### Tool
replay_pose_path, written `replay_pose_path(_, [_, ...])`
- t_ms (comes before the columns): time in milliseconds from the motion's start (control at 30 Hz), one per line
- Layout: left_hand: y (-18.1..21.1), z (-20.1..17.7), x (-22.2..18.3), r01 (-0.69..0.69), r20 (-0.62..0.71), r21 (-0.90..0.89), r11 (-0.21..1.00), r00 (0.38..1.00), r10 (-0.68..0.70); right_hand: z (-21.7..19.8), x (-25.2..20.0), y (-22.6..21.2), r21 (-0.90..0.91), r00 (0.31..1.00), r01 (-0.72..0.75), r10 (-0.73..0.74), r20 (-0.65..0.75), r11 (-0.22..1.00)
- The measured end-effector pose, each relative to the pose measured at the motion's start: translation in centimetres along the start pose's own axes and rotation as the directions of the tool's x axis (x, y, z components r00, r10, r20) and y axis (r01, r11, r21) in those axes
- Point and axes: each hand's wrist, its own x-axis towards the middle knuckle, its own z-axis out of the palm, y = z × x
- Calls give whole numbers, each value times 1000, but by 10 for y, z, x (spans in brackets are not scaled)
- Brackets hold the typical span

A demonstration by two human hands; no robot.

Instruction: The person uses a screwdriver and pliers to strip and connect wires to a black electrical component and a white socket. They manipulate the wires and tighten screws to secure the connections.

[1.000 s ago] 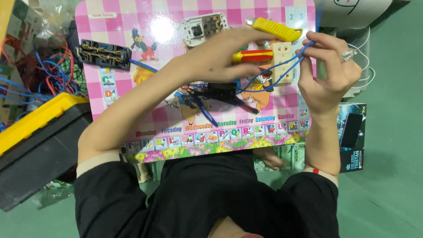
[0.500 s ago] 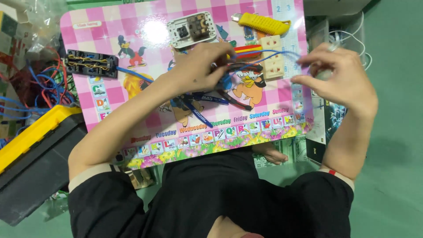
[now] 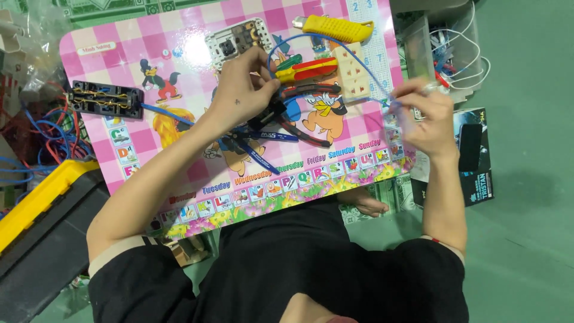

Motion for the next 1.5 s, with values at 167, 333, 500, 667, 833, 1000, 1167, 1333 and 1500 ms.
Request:
replay_pose_path(167, [12,2,-3,40,4,41,998,999,-40,15,-14,32,657,916,-81,316,-248,750])
replay_pose_path(333, [12,-1,-1,48,-1,56,997,999,-48,26,-4,22,905,774,-95,602,-194,414])
replay_pose_path(500, [28,-5,-4,-83,118,-168,982,988,104,18,1,6,627,894,-294,439,-86,721])
replay_pose_path(667, [23,0,-4,-80,174,-313,946,975,140,15,22,-23,-175,933,-306,257,-253,936])
replay_pose_path(833, [7,13,-5,-134,20,-367,921,988,151,8,24,-12,-84,787,-613,617,21,785])
replay_pose_path(1000, [24,6,-10,-105,70,-355,929,988,138,17,51,-17,261,941,-234,286,-183,937])
replay_pose_path(1167, [19,8,-12,-106,49,-375,921,990,134,23,84,-12,30,987,-161,161,0,987])
replay_pose_path(1333, [19,6,-14,-124,28,-390,912,989,146,27,92,-20,68,950,-264,248,190,962])
replay_pose_path(1500, [17,-2,-7,-52,97,-452,891,989,107,29,96,-22,527,963,-263,252,95,808])
